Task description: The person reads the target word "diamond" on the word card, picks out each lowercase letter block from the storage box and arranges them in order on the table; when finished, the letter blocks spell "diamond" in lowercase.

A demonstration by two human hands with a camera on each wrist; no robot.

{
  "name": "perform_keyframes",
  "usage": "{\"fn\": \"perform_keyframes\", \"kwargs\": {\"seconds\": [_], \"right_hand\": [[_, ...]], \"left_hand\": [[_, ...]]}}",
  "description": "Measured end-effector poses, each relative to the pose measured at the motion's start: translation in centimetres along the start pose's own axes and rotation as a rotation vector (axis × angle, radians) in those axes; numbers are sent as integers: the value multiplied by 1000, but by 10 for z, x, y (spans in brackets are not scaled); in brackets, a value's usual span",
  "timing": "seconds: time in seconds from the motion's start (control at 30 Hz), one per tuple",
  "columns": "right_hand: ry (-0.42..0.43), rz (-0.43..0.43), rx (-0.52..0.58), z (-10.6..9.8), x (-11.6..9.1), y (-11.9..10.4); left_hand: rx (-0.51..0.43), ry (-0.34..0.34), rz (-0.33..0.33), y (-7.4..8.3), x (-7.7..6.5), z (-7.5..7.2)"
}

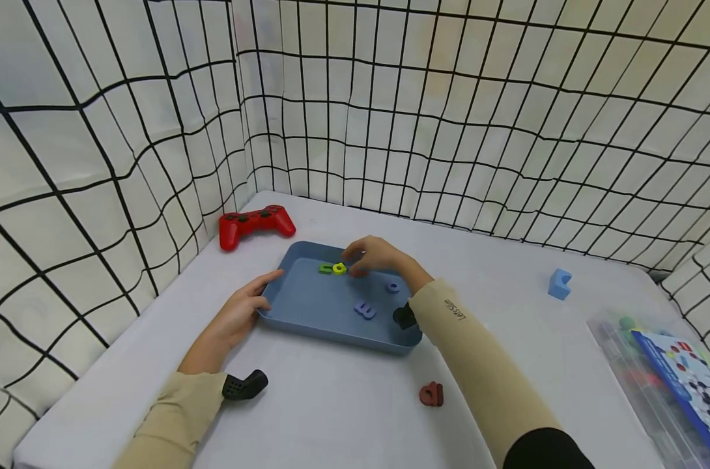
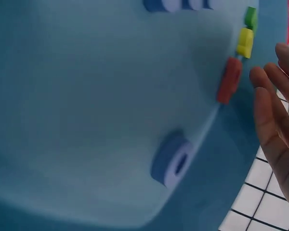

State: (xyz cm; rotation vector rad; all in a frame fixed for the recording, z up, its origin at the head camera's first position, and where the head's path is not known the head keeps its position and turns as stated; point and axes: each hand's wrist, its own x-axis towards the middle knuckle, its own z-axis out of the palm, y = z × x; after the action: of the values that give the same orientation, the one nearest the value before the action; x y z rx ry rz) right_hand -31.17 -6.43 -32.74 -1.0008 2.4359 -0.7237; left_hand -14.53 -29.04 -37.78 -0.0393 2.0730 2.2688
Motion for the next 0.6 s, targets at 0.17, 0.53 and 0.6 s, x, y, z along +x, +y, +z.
{"fn": "perform_keyframes", "kwargs": {"seconds": [0.17, 0.53, 0.6], "right_hand": [[-35, 30, -3, 9, 5, 1], [-8, 15, -93, 20, 11, -2], [0, 2, -106, 21, 11, -3]], "left_hand": [[2, 0, 2, 0, 0, 1], [-8, -6, -3, -1, 0, -1], [-9, -6, -1, -1, 1, -2]]}}
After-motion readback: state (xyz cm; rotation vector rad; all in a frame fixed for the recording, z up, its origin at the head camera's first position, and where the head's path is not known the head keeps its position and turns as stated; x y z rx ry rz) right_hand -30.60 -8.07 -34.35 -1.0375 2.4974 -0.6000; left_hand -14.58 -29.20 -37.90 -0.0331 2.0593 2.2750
